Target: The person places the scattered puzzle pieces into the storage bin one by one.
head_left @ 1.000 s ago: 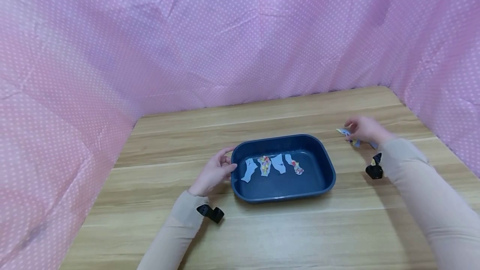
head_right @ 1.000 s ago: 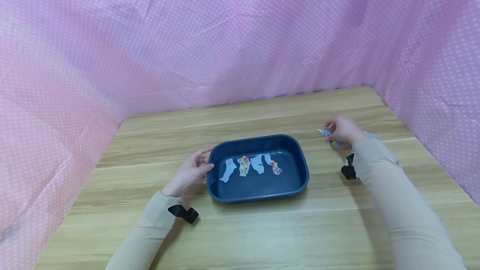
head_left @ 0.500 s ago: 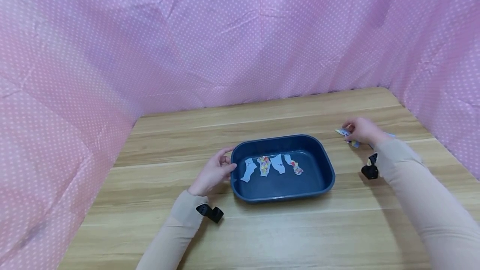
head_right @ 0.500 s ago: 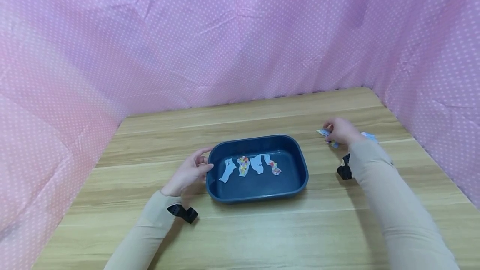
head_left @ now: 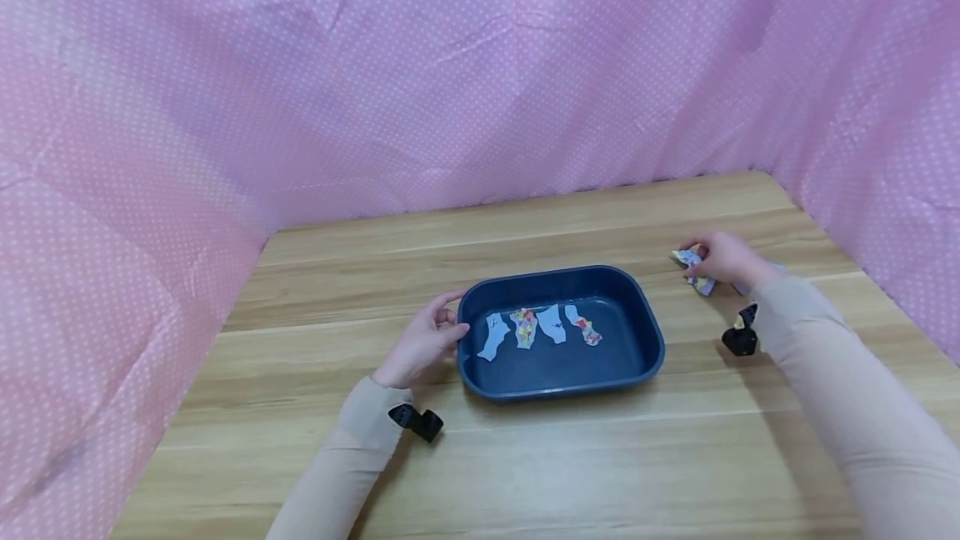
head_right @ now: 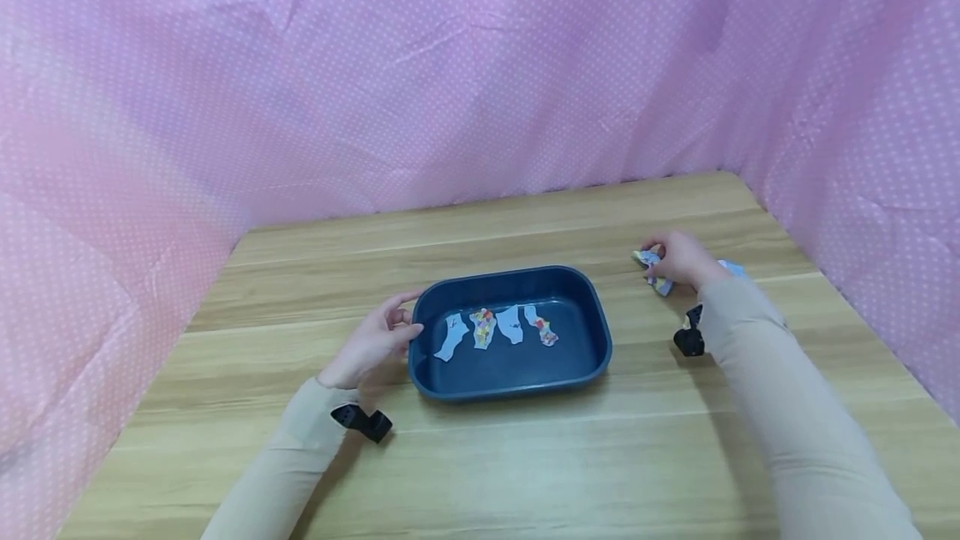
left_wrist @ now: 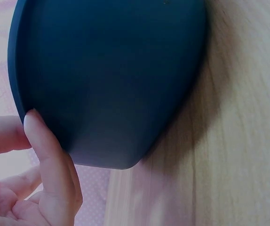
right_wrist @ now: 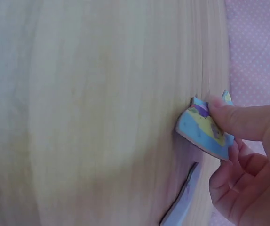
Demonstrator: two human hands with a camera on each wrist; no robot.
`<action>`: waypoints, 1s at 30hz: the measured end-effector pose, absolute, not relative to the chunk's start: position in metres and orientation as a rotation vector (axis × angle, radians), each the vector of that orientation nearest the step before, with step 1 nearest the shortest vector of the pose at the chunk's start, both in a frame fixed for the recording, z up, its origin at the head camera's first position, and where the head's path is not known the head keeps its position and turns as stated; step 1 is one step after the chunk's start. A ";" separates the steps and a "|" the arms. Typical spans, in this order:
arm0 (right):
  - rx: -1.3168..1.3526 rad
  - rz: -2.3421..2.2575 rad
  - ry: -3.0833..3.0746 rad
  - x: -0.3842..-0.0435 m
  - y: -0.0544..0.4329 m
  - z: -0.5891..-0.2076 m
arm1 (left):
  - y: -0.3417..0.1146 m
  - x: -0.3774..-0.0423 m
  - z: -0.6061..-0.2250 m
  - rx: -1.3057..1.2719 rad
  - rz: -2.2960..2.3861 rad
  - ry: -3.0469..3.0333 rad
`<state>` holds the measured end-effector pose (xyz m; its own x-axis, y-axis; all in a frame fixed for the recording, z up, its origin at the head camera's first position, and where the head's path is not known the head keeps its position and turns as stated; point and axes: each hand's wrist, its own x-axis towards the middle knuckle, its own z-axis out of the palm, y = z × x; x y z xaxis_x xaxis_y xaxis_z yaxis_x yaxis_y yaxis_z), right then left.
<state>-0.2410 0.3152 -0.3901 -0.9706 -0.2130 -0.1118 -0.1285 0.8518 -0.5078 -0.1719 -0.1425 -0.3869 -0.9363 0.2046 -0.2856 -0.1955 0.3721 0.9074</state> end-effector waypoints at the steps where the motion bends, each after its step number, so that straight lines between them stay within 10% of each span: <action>1: -0.268 -0.771 2.867 -0.241 0.315 -0.389 | -0.142 -0.172 -0.387 0.005 1.586 2.286; 30: -0.188 -1.337 2.483 -0.225 0.300 -0.384 | -0.143 -0.172 -0.389 0.006 1.599 2.259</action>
